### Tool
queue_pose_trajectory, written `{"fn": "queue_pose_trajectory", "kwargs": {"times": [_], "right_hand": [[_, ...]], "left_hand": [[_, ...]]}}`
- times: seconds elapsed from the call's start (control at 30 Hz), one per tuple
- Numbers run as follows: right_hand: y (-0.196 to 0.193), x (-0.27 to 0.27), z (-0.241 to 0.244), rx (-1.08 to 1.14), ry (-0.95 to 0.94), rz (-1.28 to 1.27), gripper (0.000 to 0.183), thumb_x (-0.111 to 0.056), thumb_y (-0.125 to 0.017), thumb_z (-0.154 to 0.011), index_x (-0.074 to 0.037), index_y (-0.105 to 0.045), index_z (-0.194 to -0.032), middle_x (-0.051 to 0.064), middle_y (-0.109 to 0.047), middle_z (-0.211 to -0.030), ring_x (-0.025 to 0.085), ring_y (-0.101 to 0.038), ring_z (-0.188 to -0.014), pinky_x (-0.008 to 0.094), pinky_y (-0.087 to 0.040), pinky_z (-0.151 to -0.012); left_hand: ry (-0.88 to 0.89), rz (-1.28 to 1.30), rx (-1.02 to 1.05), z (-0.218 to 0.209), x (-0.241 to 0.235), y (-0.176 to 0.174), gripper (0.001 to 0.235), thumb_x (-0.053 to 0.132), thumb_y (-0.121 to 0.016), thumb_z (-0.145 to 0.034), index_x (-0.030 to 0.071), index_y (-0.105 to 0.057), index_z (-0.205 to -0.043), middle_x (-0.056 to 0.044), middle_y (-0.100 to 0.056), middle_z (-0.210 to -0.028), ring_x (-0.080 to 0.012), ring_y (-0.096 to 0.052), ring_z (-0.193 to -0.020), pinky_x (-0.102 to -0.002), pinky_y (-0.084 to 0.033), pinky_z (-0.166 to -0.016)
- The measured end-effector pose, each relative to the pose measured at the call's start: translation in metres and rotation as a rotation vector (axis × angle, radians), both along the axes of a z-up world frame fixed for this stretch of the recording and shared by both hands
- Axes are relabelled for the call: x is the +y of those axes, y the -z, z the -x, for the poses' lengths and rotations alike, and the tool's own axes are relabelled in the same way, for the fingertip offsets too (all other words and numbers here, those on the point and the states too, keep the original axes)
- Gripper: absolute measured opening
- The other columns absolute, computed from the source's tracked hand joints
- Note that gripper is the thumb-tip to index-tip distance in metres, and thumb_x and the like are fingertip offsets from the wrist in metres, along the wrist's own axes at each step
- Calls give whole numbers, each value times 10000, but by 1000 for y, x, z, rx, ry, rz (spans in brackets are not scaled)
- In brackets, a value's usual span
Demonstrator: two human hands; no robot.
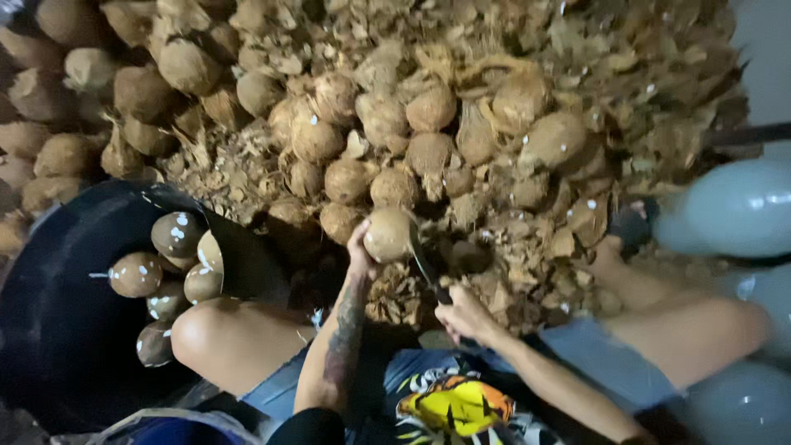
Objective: The person sits on the ground and uses a large knife to peel the husk off coconuts. They hold each coconut in their left hand and strike it repeatedly with the knife in their right hand to remove the outer layer. After peeling, the person places the coconut into a black bucket.
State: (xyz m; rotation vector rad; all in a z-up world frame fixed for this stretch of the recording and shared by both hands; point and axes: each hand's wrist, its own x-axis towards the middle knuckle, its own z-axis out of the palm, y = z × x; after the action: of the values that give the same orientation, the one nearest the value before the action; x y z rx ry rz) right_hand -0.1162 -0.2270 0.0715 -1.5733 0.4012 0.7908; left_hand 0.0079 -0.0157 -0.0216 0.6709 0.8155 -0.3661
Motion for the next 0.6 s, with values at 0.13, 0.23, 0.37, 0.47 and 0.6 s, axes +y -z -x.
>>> {"fn": "queue_pose_trajectory", "kwargs": {"times": [0.13,0.23,0.37,0.47,0.6], "right_hand": [[-24,24,-9,-60,91,-210,80,53,-574,-578,21,-536,-516,166,-445,-356,254,-488,-263,390,-387,-273],[-39,50,-29,-19,291,-762,79,24,-533,-608,-24,-469,-600,160,-393,-399,274,-444,-302,433,-422,-315],[-81,37,-56,-385,244,-1140,106,73,-542,-686,-8,-508,-746,213,-511,-514,330,-565,-404,449,-496,-387],[-113,3,-54,-846,87,-781,128,103,-602,-745,-7,-537,-731,193,-650,-577,287,-658,-495,319,-473,-487],[-86,-17,-50,-1098,-12,-519,157,80,-645,-809,-39,-574,-735,149,-666,-661,283,-655,-571,336,-511,-563]], "left_hand": [[-187,139,-119,-18,4,-20,599,502,-822,-709,146,-784,-1189,-167,-788,-1156,-387,-773,-1007,-563,-655,-850],[-365,244,-203,-5,-12,-30,608,549,-794,-711,186,-793,-1199,-158,-791,-1200,-388,-759,-1070,-567,-630,-932],[-371,302,-202,-12,5,-30,652,574,-781,-704,166,-782,-1212,-157,-791,-1140,-388,-765,-1043,-554,-642,-929],[-322,341,-131,-13,18,-27,746,675,-742,-741,174,-751,-1293,-227,-753,-1206,-432,-732,-1096,-604,-619,-964],[-297,180,-150,-24,11,-28,577,508,-793,-793,104,-749,-1202,-198,-764,-1124,-410,-755,-1002,-576,-639,-909]]}}
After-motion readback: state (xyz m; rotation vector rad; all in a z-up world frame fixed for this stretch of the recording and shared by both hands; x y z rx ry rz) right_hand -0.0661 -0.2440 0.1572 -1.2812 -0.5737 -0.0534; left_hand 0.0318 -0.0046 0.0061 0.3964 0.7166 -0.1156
